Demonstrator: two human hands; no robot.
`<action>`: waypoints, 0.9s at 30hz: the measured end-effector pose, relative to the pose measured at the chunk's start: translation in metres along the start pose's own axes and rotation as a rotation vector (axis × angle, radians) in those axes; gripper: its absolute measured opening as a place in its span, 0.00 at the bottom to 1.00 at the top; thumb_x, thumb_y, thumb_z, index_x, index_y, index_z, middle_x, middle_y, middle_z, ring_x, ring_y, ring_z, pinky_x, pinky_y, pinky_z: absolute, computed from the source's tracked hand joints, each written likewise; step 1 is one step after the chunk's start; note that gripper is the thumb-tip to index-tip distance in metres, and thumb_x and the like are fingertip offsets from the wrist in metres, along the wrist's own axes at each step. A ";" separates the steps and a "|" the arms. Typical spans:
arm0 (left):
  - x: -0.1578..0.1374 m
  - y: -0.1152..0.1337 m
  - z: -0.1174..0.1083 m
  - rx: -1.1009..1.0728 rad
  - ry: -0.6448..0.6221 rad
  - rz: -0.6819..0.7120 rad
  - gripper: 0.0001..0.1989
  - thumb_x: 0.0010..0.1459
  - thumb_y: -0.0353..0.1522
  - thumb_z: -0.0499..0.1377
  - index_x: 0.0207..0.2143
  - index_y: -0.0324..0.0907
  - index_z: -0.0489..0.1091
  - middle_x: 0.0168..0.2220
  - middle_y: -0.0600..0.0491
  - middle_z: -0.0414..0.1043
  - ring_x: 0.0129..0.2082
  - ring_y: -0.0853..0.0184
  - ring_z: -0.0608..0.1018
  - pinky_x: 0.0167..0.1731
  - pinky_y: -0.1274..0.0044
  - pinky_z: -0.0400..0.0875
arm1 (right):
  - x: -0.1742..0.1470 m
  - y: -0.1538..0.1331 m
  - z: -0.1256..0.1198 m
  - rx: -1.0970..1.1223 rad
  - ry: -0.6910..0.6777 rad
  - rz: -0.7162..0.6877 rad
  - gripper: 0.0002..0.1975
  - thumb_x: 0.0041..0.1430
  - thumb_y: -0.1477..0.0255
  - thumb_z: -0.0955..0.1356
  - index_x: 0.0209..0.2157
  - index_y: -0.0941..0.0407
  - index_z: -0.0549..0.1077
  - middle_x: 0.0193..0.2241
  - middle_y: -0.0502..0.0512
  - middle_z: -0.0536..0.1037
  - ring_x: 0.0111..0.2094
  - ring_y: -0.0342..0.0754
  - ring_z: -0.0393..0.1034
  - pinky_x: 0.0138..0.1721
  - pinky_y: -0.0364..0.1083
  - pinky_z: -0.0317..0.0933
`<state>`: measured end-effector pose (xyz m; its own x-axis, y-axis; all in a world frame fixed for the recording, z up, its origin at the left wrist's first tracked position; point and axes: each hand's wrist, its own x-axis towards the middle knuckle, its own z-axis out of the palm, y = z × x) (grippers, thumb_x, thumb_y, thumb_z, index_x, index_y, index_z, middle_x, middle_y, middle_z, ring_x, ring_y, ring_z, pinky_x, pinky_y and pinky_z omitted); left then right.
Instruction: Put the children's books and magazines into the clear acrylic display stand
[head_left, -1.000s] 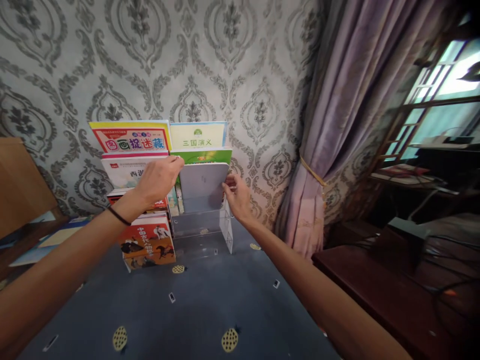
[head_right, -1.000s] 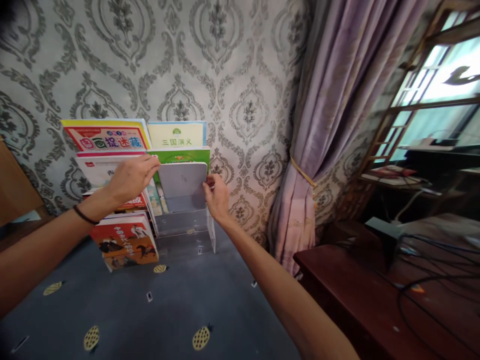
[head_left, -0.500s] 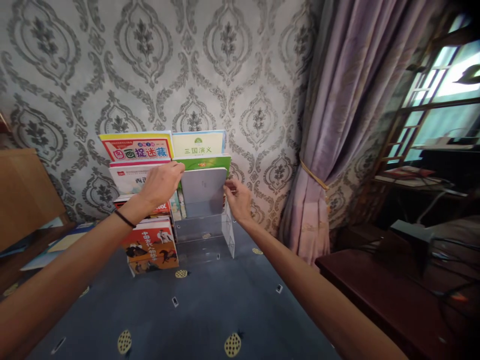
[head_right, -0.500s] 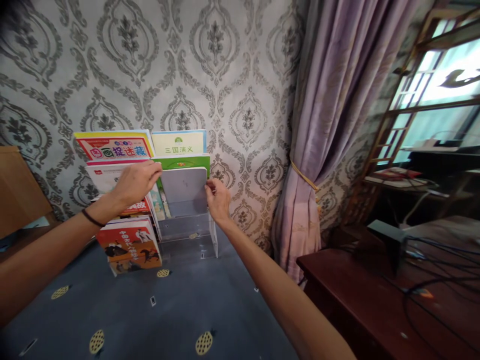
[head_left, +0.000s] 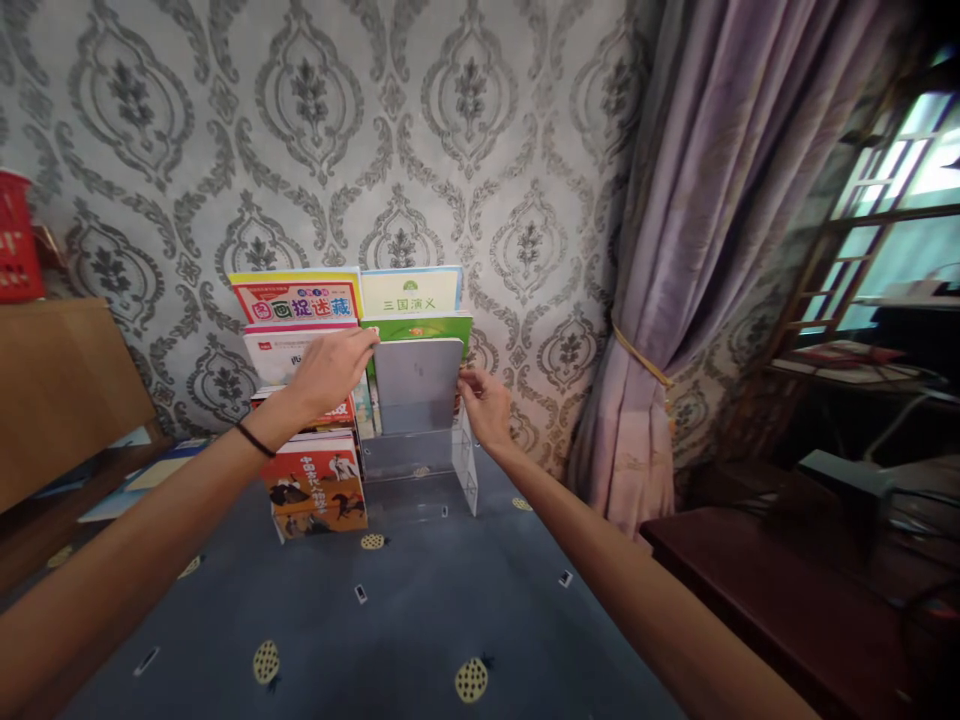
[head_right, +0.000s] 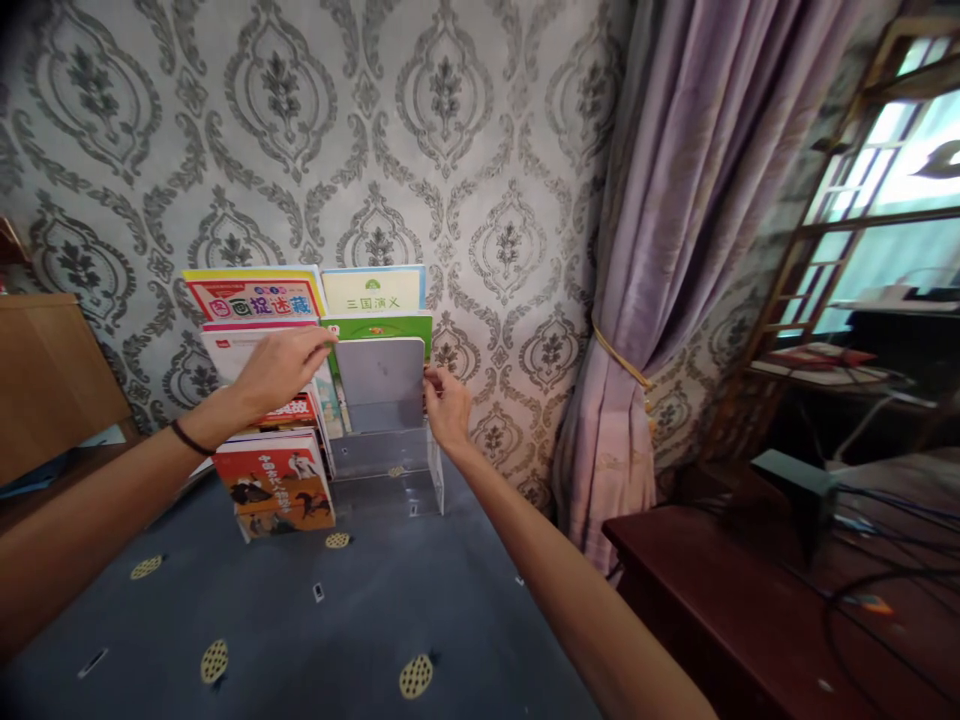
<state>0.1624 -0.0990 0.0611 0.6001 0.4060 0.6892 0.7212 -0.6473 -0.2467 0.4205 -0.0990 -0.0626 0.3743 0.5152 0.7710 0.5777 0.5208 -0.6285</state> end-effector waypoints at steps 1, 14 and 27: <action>-0.005 -0.001 -0.002 -0.012 0.005 0.005 0.13 0.66 0.30 0.51 0.46 0.41 0.74 0.45 0.44 0.81 0.44 0.55 0.81 0.42 0.69 0.71 | -0.001 0.001 -0.001 0.001 -0.001 0.002 0.10 0.57 0.66 0.66 0.35 0.53 0.77 0.30 0.56 0.83 0.29 0.54 0.76 0.35 0.52 0.71; -0.052 -0.005 -0.005 -0.191 -0.035 -0.037 0.13 0.65 0.31 0.51 0.42 0.43 0.75 0.43 0.46 0.82 0.44 0.55 0.82 0.43 0.67 0.74 | -0.031 -0.007 -0.020 -0.034 -0.034 0.038 0.11 0.59 0.64 0.65 0.36 0.54 0.77 0.33 0.59 0.83 0.35 0.55 0.78 0.40 0.53 0.70; -0.141 -0.004 -0.002 -0.229 -0.127 -0.070 0.18 0.69 0.35 0.46 0.44 0.42 0.76 0.45 0.47 0.82 0.42 0.57 0.83 0.42 0.68 0.77 | -0.092 -0.014 -0.020 0.018 -0.196 0.106 0.12 0.60 0.64 0.66 0.38 0.55 0.78 0.29 0.55 0.82 0.32 0.51 0.78 0.37 0.49 0.70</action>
<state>0.0747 -0.1549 -0.0335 0.6004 0.5231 0.6048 0.6741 -0.7380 -0.0308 0.3921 -0.1677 -0.1228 0.2830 0.6894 0.6668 0.5292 0.4675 -0.7080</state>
